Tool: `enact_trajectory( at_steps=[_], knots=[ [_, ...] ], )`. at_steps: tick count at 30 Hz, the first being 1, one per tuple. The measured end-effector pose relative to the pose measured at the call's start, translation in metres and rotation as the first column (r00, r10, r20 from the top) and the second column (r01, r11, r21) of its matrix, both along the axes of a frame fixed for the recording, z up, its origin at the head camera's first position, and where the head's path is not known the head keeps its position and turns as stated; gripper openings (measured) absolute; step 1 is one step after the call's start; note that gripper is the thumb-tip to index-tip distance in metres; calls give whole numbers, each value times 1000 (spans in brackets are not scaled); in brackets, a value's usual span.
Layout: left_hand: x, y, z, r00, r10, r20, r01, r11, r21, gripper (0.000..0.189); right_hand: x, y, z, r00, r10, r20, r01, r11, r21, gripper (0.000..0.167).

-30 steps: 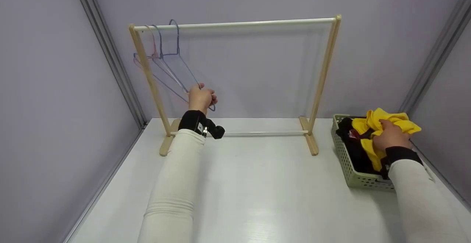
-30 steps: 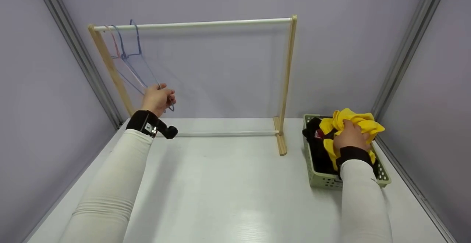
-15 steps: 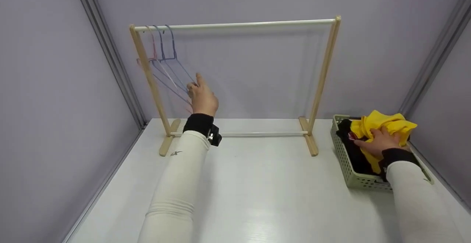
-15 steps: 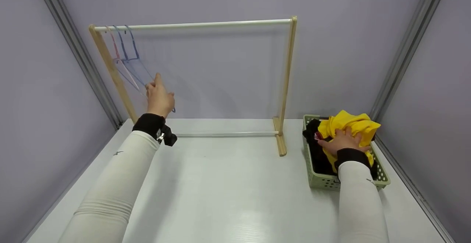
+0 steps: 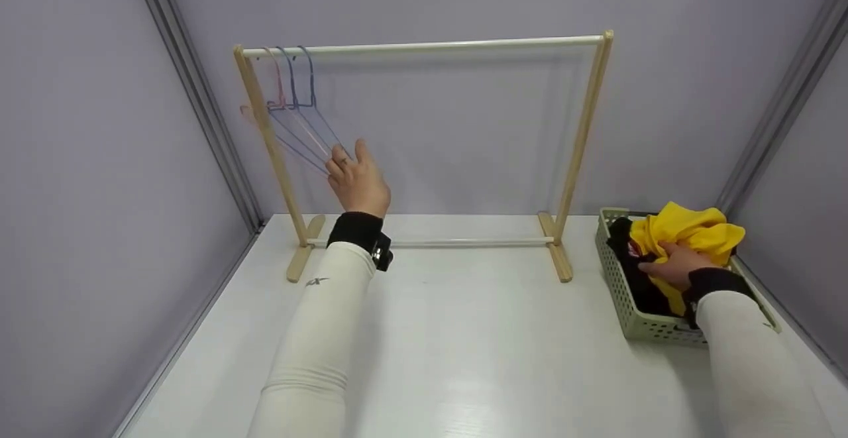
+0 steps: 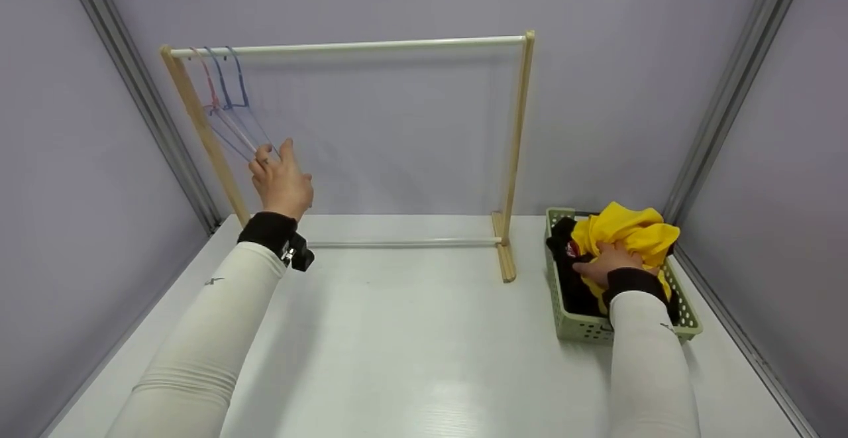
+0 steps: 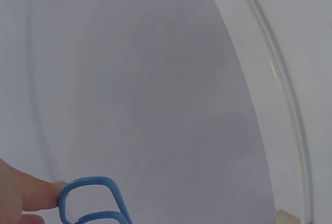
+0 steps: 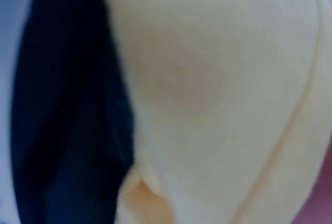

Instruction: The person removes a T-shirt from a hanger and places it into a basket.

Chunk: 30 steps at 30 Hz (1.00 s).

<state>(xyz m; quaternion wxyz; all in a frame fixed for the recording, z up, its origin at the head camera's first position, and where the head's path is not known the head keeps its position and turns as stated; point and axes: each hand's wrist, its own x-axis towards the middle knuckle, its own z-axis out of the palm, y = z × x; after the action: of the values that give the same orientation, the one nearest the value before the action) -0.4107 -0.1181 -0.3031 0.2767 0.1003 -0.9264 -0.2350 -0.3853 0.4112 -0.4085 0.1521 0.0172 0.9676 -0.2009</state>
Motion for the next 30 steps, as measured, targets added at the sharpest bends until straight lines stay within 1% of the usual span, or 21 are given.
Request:
enact_trajectory(
  at_steps=[5, 11, 16, 19, 22, 23, 25, 27, 28, 30],
  knots=[
    [0, 2, -2, 1000, -13, -10, 13, 1000, 2, 65, 0, 2, -2, 1000, -24, -11, 23, 1000, -19, 108],
    [2, 3, -2, 999, -20, -29, 20, 1000, -1, 61, 0, 6, -3, 996, -53, -75, 50, 998, -41, 109],
    [4, 5, -2, 999, -30, -40, 30, 1000, -5, 62, 1, 8, 4, 990, -79, -120, 73, 996, -55, 113],
    [4, 7, -2, 998, -41, -53, 41, 999, -12, 65, -1, 2, 11, 977, -113, -179, 109, 993, -34, 113],
    [5, 10, 0, 996, -59, -66, 57, 998, -22, 69, -6, -13, 18, 954, -147, -261, 147, 989, -19, 112],
    [5, 11, 0, 995, -67, -77, 65, 998, -24, 70, -8, -20, 20, 948, -154, -279, 152, 988, -28, 113],
    [6, 16, -1, 989, -97, -108, 95, 995, -28, 72, -11, -35, 23, 936, -149, -318, 143, 989, -44, 113],
    [9, 22, -5, 977, -143, -158, 138, 990, -44, 71, -12, -52, 27, 927, -138, -350, 118, 990, -78, 112],
    [11, 26, -8, 967, -173, -189, 165, 985, -58, 70, -12, -61, 29, 923, -129, -363, 101, 990, -96, 112],
    [18, 36, -18, 937, -245, -249, 228, 969, -95, 68, -11, -80, 31, 907, -112, -405, 70, 991, -117, 111]
  ],
)
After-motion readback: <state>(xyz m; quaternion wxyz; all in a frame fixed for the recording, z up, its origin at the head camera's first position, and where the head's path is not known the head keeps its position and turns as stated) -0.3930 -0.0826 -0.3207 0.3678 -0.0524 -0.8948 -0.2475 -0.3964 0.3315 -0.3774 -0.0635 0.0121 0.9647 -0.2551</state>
